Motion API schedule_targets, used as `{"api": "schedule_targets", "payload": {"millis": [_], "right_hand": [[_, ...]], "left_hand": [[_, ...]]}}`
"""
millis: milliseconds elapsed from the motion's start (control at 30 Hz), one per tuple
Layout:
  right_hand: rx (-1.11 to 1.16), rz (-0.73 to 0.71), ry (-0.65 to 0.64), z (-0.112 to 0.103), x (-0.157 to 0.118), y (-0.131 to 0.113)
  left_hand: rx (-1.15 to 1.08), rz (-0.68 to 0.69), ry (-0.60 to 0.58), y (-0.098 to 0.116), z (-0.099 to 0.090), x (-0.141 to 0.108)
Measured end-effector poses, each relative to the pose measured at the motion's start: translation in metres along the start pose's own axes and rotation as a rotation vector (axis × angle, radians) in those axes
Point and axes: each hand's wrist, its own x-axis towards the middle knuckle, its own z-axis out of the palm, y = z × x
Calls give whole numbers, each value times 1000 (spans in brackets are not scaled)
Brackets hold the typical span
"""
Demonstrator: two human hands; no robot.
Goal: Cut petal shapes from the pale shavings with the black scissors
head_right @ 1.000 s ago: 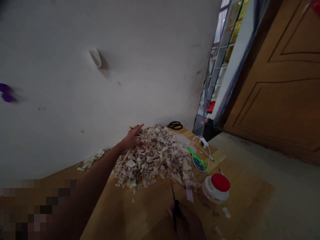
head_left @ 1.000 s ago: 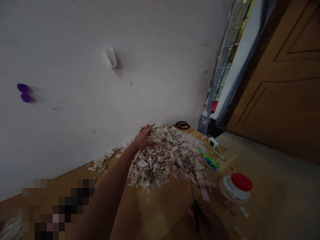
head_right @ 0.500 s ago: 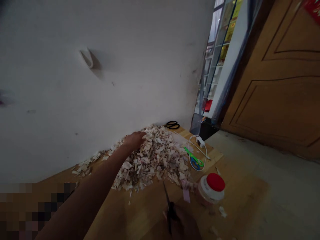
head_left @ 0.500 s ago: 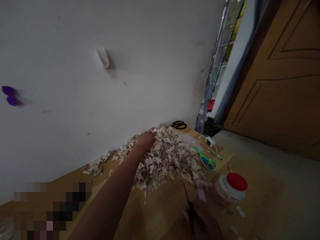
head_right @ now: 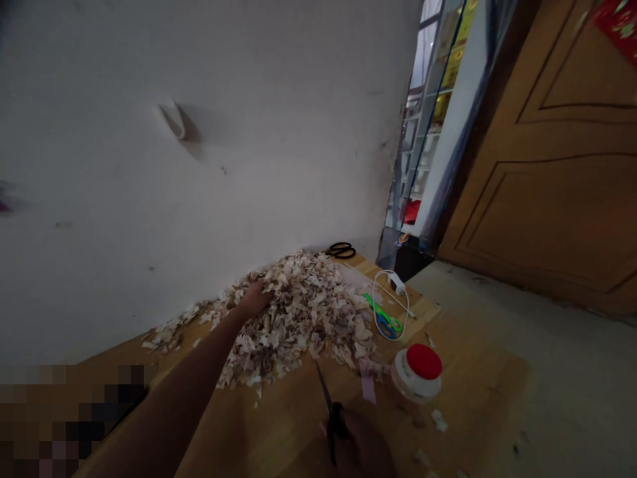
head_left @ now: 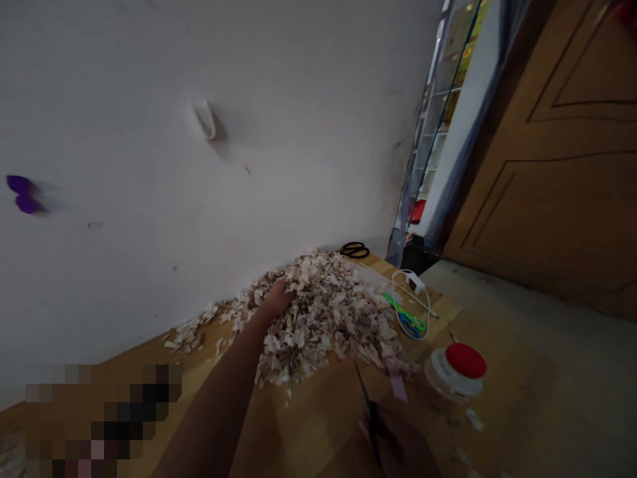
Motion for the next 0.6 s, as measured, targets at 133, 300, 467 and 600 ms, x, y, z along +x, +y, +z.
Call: {"api": "schedule_targets", "payload": {"millis": [133,300,467,600], "right_hand": [[-3,7,-21,-1,-1,-6],[-20,9,-22,-1,-1,-8],[18,24,-32,1,-1,-3],[-18,22,-20,2,0,-1]], "left_hand": [[-291,-13,135,7,-22,14],[-530,35,150,19,-47,29],[-342,22,197,15,-63,35],[-37,27,279,11,-64,23]]}}
